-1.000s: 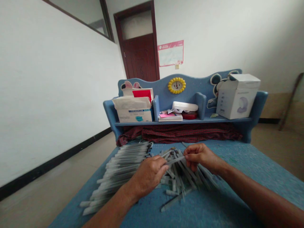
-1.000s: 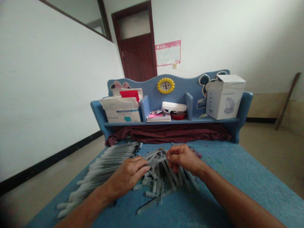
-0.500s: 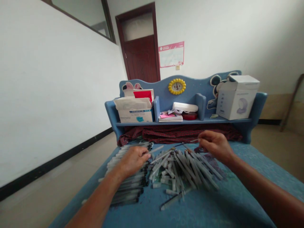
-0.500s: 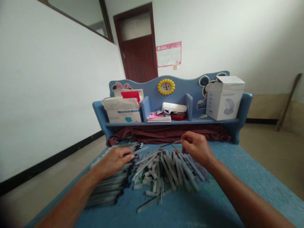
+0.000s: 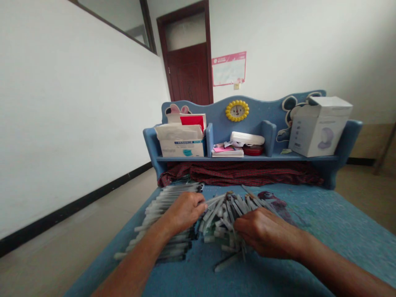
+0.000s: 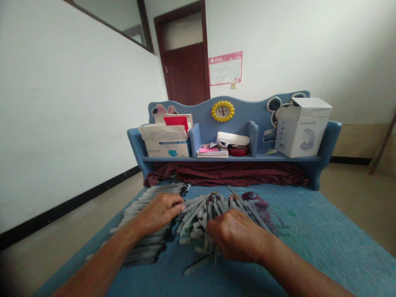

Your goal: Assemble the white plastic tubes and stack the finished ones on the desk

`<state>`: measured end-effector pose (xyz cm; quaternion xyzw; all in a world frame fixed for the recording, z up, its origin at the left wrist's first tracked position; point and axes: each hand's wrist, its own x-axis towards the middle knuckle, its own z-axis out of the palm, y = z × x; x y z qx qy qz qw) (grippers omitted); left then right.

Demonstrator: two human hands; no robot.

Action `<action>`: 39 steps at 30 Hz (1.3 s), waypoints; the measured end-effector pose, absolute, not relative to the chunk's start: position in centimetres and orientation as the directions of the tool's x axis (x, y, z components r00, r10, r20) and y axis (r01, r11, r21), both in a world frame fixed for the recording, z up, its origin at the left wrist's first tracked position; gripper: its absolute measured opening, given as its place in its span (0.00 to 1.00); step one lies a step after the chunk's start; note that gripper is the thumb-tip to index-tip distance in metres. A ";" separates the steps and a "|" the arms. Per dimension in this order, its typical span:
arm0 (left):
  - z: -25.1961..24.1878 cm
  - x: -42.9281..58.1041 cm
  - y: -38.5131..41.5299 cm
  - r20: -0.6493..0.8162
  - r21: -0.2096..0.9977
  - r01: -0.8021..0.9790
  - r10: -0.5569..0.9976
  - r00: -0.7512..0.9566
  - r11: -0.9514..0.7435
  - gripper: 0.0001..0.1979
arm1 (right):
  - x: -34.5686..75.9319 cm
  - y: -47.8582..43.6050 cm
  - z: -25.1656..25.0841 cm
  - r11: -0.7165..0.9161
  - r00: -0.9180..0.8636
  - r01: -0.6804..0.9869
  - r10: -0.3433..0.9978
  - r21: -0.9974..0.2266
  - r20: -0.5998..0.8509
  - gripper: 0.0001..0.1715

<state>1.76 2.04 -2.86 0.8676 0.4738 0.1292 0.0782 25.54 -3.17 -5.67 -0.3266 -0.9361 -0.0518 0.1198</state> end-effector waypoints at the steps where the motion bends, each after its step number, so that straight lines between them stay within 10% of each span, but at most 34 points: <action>1: -2.8 1.8 2.0 0.147 0.254 0.801 0.840 0.522 -0.542 0.12 | 25.7 -2.9 -5.7 0.758 -0.728 0.652 0.633 -0.020 0.265 0.08; 16: -2.7 2.8 1.0 0.112 0.290 0.748 0.798 0.592 -0.596 0.12 | 26.2 -1.3 -6.3 0.474 -0.333 0.816 0.853 -0.329 0.403 0.12; 24: -2.8 4.6 -1.0 0.104 0.386 0.604 0.684 0.722 -0.697 0.10 | 25.1 -2.6 -6.0 0.722 -0.667 0.691 0.657 -0.038 0.350 0.09; 31: -0.4 3.6 -1.5 0.082 0.486 0.622 0.741 0.667 -0.614 0.15 | 27.4 -3.2 -2.9 0.659 -0.607 0.748 0.728 -0.078 0.318 0.13; 39: 0.4 5.7 -4.5 0.105 0.245 0.540 0.575 0.811 -0.805 0.18 | 25.6 -7.0 -1.1 0.721 -0.695 0.693 0.658 0.024 0.292 0.11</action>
